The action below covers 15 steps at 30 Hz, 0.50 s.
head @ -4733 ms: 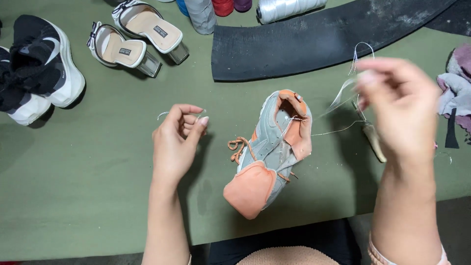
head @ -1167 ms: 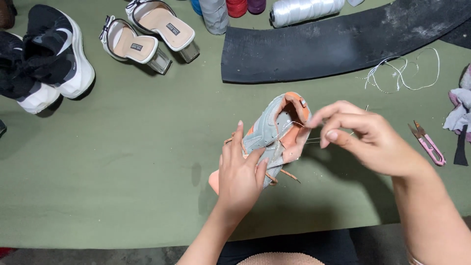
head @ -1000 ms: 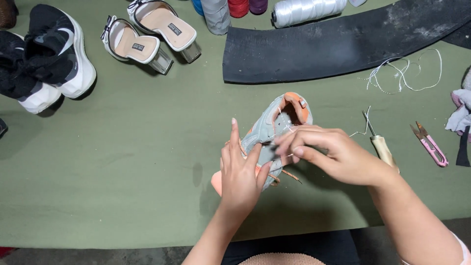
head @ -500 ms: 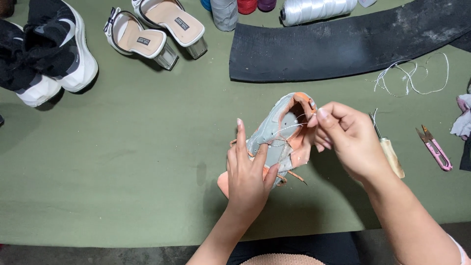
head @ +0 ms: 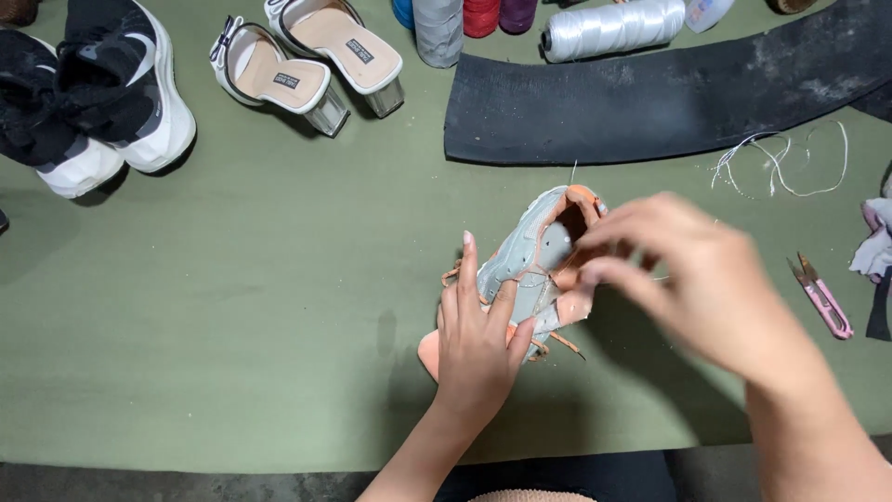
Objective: Hand-stitching the front upper portion of a sneaker using a stitching tool and thread.
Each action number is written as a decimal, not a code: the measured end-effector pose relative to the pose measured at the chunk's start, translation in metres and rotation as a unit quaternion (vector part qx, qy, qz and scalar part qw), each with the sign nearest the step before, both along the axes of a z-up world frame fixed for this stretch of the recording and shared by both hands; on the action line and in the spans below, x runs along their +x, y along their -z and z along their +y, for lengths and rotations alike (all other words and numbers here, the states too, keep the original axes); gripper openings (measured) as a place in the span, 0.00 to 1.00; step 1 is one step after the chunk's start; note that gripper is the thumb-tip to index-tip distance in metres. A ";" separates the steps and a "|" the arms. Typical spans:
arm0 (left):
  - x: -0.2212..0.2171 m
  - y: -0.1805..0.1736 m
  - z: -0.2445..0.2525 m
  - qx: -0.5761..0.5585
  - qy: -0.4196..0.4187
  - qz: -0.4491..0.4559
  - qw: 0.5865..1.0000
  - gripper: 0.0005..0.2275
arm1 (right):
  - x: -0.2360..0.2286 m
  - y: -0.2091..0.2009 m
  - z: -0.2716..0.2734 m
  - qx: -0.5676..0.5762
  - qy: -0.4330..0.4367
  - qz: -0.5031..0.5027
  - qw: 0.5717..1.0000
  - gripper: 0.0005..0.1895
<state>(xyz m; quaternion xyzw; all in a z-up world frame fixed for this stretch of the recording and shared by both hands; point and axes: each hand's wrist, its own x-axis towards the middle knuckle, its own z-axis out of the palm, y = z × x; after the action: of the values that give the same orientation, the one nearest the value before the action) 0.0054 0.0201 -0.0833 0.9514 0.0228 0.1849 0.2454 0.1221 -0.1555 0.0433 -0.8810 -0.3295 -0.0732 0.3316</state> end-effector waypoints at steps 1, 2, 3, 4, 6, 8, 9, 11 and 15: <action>0.001 0.001 0.000 0.027 -0.004 -0.004 1.000 0.18 | -0.001 0.012 0.013 -0.172 -0.029 0.118 0.978 0.06; -0.002 0.002 0.000 0.055 -0.008 -0.003 0.998 0.22 | -0.004 0.025 0.026 -0.337 -0.054 0.233 0.911 0.06; -0.001 0.001 -0.001 0.055 -0.009 -0.003 0.998 0.22 | -0.004 0.053 0.031 -0.336 -0.055 0.234 0.911 0.06; -0.001 0.001 -0.002 0.072 -0.020 -0.013 0.997 0.22 | -0.005 0.082 0.036 -0.385 -0.070 0.048 0.919 0.08; -0.001 0.001 -0.002 0.089 -0.031 -0.024 0.995 0.22 | -0.004 0.110 0.046 -0.418 -0.082 -0.141 0.894 0.10; -0.002 0.002 -0.002 0.069 -0.036 -0.020 0.997 0.28 | -0.003 0.110 0.054 -0.349 -0.130 0.044 0.927 0.12; -0.003 0.002 -0.003 0.069 -0.035 -0.020 0.997 0.28 | 0.001 0.106 0.052 -0.348 -0.129 0.044 0.927 0.12; -0.003 0.000 -0.005 0.074 -0.039 -0.012 0.996 0.22 | 0.010 0.095 0.049 -0.335 -0.120 0.179 0.917 0.27; -0.002 0.001 -0.003 0.056 -0.034 -0.029 0.997 0.21 | 0.012 0.083 0.030 -0.207 -0.102 0.275 0.933 0.11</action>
<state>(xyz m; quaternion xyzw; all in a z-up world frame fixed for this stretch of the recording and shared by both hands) 0.0030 0.0167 -0.0844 0.9565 0.0380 0.2217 0.1857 0.1346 -0.1254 -0.0399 -0.8775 -0.3210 0.2764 0.2249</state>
